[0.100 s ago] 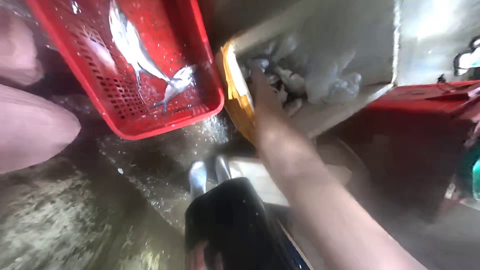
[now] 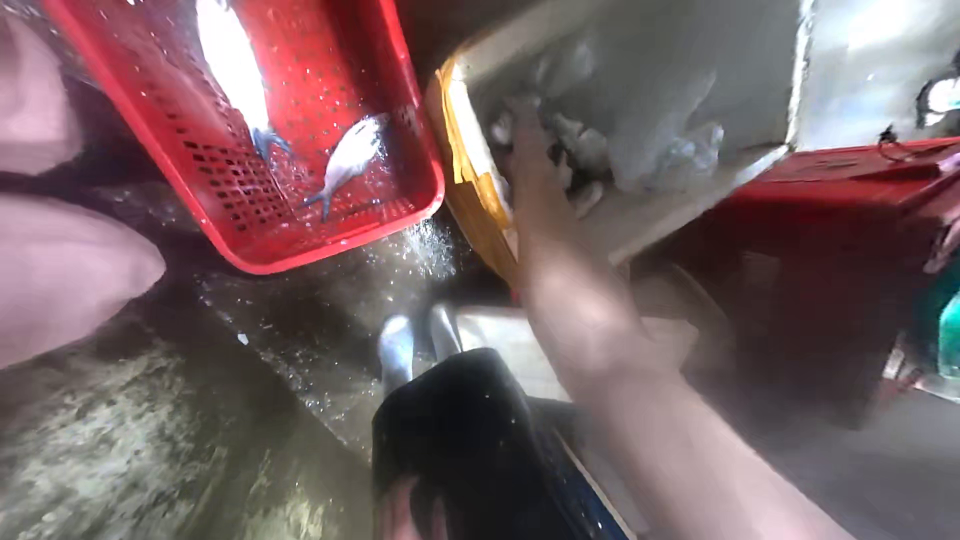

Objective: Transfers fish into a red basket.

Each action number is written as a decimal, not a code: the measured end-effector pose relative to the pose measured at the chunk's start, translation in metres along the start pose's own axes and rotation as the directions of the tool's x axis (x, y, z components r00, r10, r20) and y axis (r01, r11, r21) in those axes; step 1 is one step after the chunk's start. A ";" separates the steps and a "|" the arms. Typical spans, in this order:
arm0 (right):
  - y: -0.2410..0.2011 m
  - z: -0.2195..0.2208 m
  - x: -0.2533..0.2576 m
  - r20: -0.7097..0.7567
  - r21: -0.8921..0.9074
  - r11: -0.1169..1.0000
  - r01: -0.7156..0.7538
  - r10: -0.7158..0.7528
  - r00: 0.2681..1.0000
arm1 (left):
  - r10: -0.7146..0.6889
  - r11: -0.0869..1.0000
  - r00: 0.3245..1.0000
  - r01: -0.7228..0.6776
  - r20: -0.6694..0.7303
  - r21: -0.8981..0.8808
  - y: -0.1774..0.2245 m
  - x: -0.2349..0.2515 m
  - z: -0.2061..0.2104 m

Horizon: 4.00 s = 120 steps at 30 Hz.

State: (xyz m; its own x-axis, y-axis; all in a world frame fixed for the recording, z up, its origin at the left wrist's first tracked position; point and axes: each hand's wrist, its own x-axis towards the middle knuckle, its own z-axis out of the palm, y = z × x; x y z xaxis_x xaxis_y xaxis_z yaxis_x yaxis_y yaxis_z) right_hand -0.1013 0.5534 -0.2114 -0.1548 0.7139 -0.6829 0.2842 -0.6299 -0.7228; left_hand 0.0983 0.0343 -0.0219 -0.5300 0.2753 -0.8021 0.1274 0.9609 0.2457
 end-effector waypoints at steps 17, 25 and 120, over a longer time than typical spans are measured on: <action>-0.013 -0.057 -0.094 -0.085 -0.486 0.838 0.249 -0.329 0.941 | 0.014 0.950 0.993 -0.050 0.117 0.308 0.020 -0.005 0.016; 0.049 -0.085 -0.003 -0.002 -0.923 0.386 0.003 -0.013 1.000 | -0.074 0.877 0.985 -0.011 0.158 0.481 0.035 -0.004 0.038; -0.104 -0.034 -0.129 0.509 -0.376 0.792 0.482 -0.258 0.821 | 0.535 0.627 0.800 -0.592 0.273 0.507 0.103 0.419 -0.186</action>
State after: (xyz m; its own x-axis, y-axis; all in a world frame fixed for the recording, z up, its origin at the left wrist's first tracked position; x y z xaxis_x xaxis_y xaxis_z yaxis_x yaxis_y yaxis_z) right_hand -0.0783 0.5368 -0.0447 -0.6817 0.5935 -0.4277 0.5061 -0.0396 -0.8616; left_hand -0.2662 0.2428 -0.2313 -0.1268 0.7416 -0.6588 0.8186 0.4533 0.3527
